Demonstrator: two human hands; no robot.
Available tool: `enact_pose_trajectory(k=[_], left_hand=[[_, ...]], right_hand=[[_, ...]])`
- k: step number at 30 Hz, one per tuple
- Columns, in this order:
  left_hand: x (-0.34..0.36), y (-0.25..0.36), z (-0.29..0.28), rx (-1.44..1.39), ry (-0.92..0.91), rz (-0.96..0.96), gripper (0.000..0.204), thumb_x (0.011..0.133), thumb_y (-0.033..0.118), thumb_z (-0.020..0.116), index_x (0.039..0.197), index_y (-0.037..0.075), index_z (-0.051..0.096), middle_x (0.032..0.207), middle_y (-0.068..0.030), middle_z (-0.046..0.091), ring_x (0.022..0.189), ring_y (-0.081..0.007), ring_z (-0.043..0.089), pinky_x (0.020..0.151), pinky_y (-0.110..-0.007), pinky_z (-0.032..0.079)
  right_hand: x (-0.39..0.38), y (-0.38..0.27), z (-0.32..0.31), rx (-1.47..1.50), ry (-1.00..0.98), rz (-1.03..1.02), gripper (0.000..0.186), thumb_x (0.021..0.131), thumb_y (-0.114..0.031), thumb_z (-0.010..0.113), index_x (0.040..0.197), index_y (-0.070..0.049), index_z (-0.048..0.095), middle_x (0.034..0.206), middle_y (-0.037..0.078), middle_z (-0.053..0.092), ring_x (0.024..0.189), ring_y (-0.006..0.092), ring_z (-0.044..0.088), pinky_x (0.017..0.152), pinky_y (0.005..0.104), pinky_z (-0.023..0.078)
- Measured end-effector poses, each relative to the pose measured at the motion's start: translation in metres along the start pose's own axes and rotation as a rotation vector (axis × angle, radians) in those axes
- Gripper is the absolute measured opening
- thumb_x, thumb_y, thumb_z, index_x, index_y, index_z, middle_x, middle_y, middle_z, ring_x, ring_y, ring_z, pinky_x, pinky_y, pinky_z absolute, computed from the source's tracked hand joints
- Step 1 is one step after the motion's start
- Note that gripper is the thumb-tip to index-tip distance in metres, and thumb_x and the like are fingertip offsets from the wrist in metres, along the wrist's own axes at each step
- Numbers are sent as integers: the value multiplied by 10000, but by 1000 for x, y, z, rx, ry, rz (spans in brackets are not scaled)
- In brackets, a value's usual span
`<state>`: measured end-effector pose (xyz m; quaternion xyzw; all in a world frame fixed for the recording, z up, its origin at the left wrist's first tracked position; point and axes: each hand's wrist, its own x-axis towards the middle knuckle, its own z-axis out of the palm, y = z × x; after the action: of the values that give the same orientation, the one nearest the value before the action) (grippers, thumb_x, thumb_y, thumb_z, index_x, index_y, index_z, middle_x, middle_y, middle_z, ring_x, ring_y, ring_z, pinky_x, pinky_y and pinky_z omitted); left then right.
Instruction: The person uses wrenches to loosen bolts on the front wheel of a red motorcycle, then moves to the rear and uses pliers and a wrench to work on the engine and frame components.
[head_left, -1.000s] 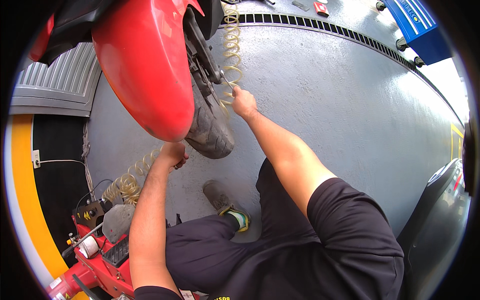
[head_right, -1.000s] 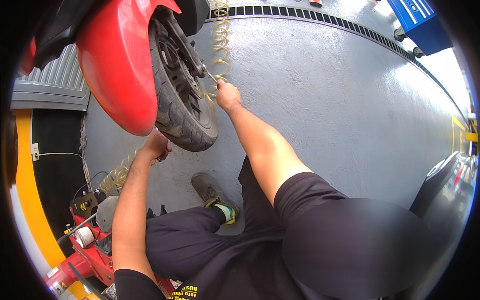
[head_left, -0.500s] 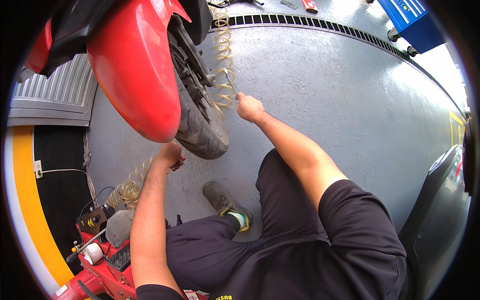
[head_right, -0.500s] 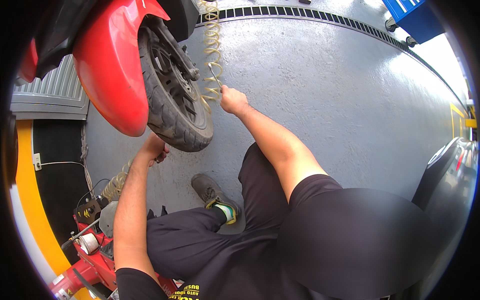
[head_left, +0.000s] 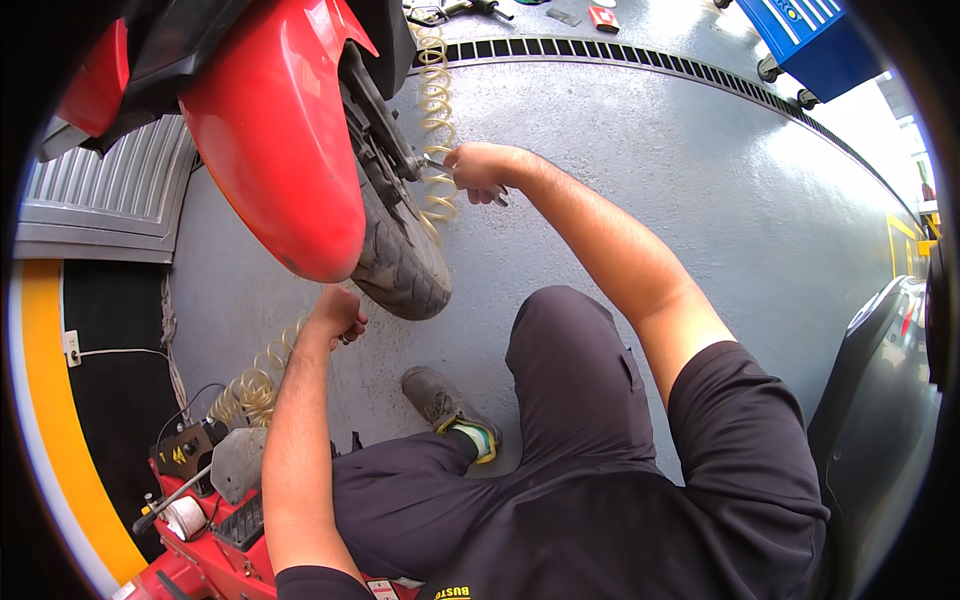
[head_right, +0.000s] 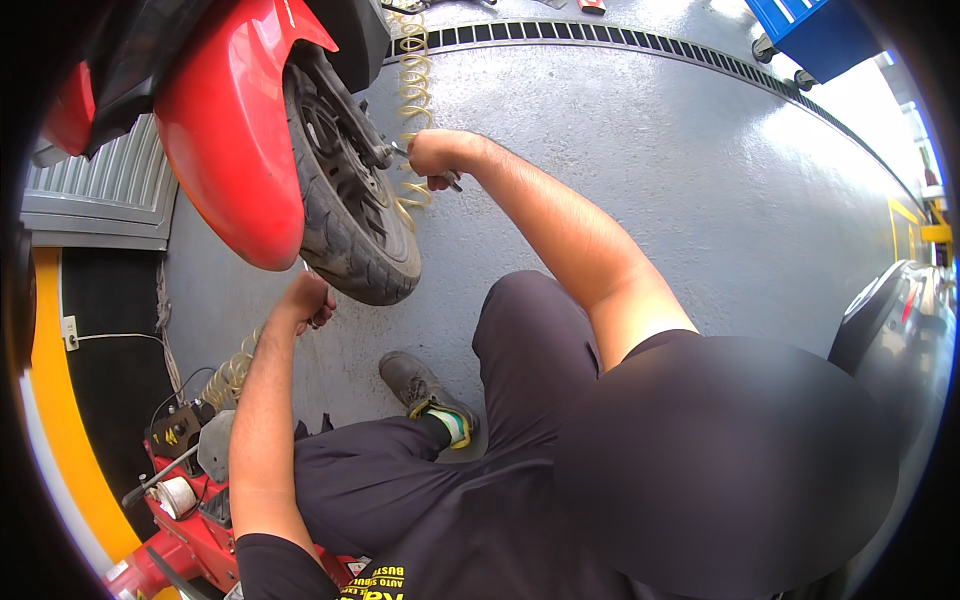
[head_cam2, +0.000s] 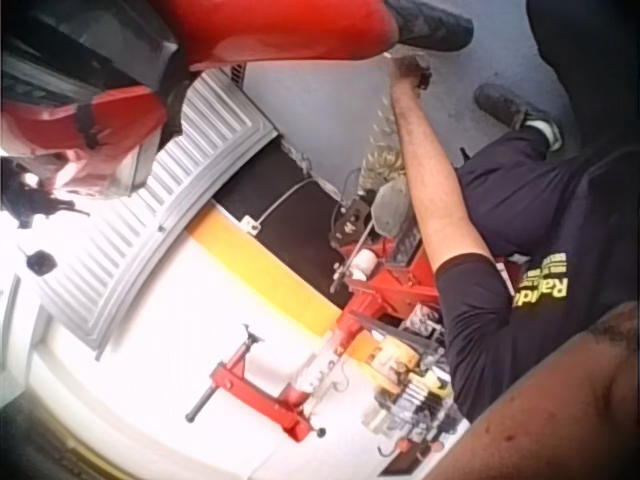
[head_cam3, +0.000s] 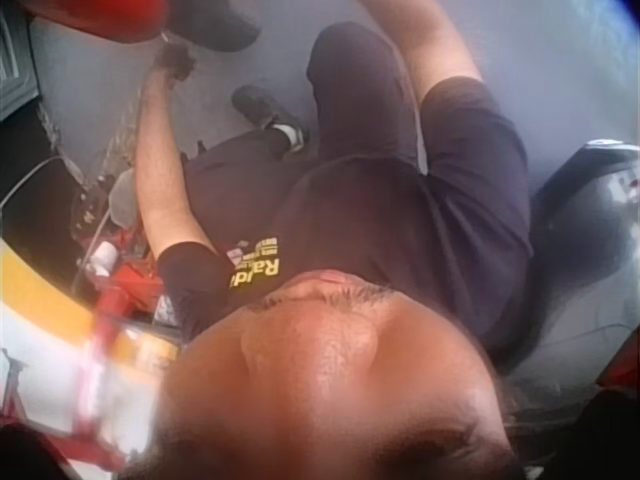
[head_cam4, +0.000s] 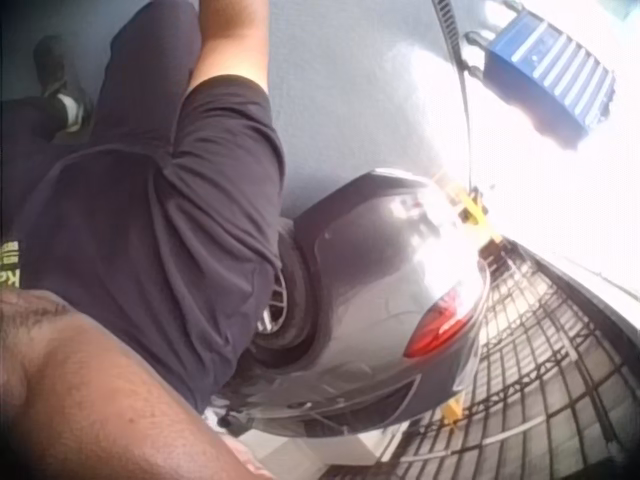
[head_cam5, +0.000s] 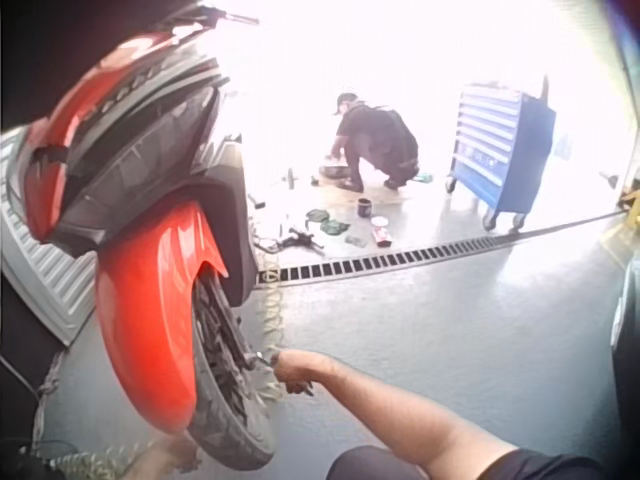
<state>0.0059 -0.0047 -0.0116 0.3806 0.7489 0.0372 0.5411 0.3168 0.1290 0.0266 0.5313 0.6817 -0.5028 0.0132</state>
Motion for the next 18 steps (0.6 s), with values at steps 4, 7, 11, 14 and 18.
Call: enact_pose_trajectory(k=[4, 7, 11, 14, 18], left_hand=[[12, -5, 1, 69, -53, 12, 200, 919, 126, 337, 870, 3, 487, 593, -104, 499, 402, -178, 475, 328, -327, 336], [10, -4, -3, 17, -56, 7, 138, 849, 43, 365, 769, -11, 464, 618, -157, 548, 400, -225, 507, 338, -380, 349], [13, -3, 2, -4, -52, 22, 139, 853, 54, 367, 777, -13, 462, 609, -137, 541, 397, -219, 499, 338, -371, 340], [7, -1, 0, -24, -37, -14, 141, 862, 65, 369, 799, -20, 461, 608, -132, 535, 401, -210, 494, 338, -356, 330], [4, 5, 0, -18, -24, -24, 163, 878, 73, 357, 802, -24, 464, 628, -132, 539, 417, -191, 492, 342, -343, 325]], right_hand=[[27, -3, -17, -101, -72, 89, 194, 822, -57, 456, 857, -4, 639, 703, 69, 690, 585, 149, 656, 478, 315, 470], [32, -26, -32, -130, -129, 167, 139, 819, -81, 490, 816, -22, 616, 710, 49, 680, 571, 133, 630, 435, 306, 439], [31, -27, -37, -152, -231, 243, 133, 813, -84, 489, 815, -30, 610, 738, 45, 683, 532, 124, 586, 413, 295, 417], [28, -22, -32, -101, -145, 222, 138, 806, -88, 495, 833, -34, 619, 751, 45, 684, 515, 117, 560, 395, 288, 402], [27, -20, -24, -76, -96, 202, 130, 780, -66, 500, 824, -39, 619, 696, 31, 655, 511, 103, 565, 382, 271, 380]])
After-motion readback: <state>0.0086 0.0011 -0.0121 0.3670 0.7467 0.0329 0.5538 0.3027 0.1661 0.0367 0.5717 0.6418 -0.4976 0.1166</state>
